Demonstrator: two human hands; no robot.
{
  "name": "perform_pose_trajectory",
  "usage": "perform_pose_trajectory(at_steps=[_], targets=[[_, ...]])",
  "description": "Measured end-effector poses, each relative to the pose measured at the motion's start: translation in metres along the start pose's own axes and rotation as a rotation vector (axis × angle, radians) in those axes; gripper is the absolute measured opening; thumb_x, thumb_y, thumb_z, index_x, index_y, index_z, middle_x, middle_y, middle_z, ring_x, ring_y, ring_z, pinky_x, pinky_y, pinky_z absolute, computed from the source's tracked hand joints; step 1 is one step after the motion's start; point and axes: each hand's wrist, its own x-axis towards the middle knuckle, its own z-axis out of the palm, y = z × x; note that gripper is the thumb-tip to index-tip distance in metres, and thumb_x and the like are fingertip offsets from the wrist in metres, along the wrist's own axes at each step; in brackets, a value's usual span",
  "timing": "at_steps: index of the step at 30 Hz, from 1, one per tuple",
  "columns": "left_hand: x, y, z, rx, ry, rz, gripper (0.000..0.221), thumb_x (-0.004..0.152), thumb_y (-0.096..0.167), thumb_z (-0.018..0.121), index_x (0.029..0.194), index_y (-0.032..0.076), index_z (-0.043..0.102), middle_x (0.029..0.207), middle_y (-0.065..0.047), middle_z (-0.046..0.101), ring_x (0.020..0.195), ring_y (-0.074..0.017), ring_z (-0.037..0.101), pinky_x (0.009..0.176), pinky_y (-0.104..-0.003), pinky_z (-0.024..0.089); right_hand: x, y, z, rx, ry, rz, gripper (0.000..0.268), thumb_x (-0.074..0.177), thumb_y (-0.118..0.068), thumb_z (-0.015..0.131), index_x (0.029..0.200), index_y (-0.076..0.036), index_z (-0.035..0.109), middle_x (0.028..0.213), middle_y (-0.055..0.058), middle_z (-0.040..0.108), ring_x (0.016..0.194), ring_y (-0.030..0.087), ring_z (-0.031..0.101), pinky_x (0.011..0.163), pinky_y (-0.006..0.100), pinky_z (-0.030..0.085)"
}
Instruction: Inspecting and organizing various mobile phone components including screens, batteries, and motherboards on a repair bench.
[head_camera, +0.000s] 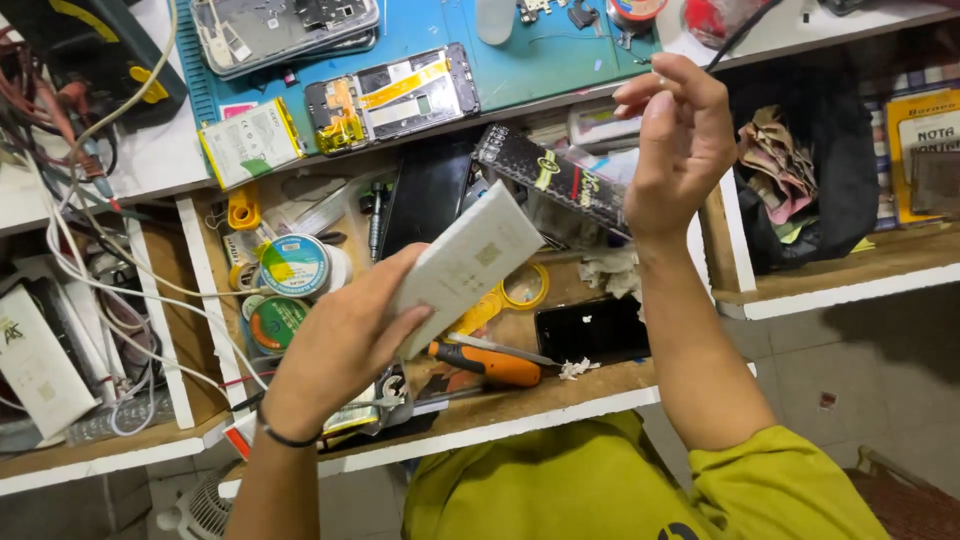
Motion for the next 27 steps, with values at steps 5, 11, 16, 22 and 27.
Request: perform_pose_trajectory(at_steps=[5,11,16,22,27], targets=[[0.004,0.003,0.008,0.031,-0.121,-0.028,0.058,0.091,0.020,0.065,0.146,0.020,0.045,0.120,-0.005,0.073,0.098,-0.0228,0.073,0.077,-0.042,0.065,-0.003,0.004,-0.004,-0.003,-0.011,-0.006,0.021,0.109,-0.003,0.044,0.127,-0.005,0.055,0.099,0.019,0.066,0.090,0.026,0.065,0.081,0.036,0.057],[0.026,0.026,0.059,0.052,-0.342,0.036,0.060,0.089,0.026,0.070,0.145,0.023,0.048,0.115,-0.008,0.069,0.095,-0.0354,0.068,0.070,-0.051,0.053,-0.005,-0.001,-0.001,-0.070,-0.062,-0.046,0.022,0.110,-0.006,0.044,0.129,-0.005,0.056,0.097,0.019,0.068,0.087,0.026,0.066,0.080,0.036,0.058],[0.044,0.006,0.090,0.288,0.061,0.207,0.074,0.080,0.043,0.079,0.144,0.019,0.051,0.112,-0.010,0.067,0.099,-0.0349,0.068,0.073,-0.046,0.055,-0.003,0.007,0.004,-0.073,-0.062,-0.164,0.025,0.108,-0.008,0.047,0.125,0.002,0.063,0.088,0.019,0.072,0.074,0.026,0.066,0.072,0.036,0.056],[0.085,-0.014,0.077,0.596,0.391,0.285,0.070,0.075,0.026,0.085,0.139,0.024,0.057,0.128,-0.007,0.061,0.123,-0.0311,0.057,0.091,-0.042,0.050,-0.014,0.005,0.011,-0.152,-0.124,-0.161,0.025,0.104,-0.003,0.047,0.124,0.002,0.062,0.088,0.018,0.072,0.074,0.026,0.066,0.074,0.039,0.058],[0.124,-0.015,0.088,0.702,0.464,0.482,0.039,0.084,0.018,0.076,0.122,0.017,0.067,0.127,-0.010,0.063,0.129,-0.0349,0.054,0.105,-0.057,0.039,-0.021,0.014,0.018,-0.157,-0.101,-0.315,0.024,0.102,-0.001,0.050,0.120,0.002,0.066,0.082,0.015,0.072,0.071,0.025,0.066,0.067,0.036,0.056]])
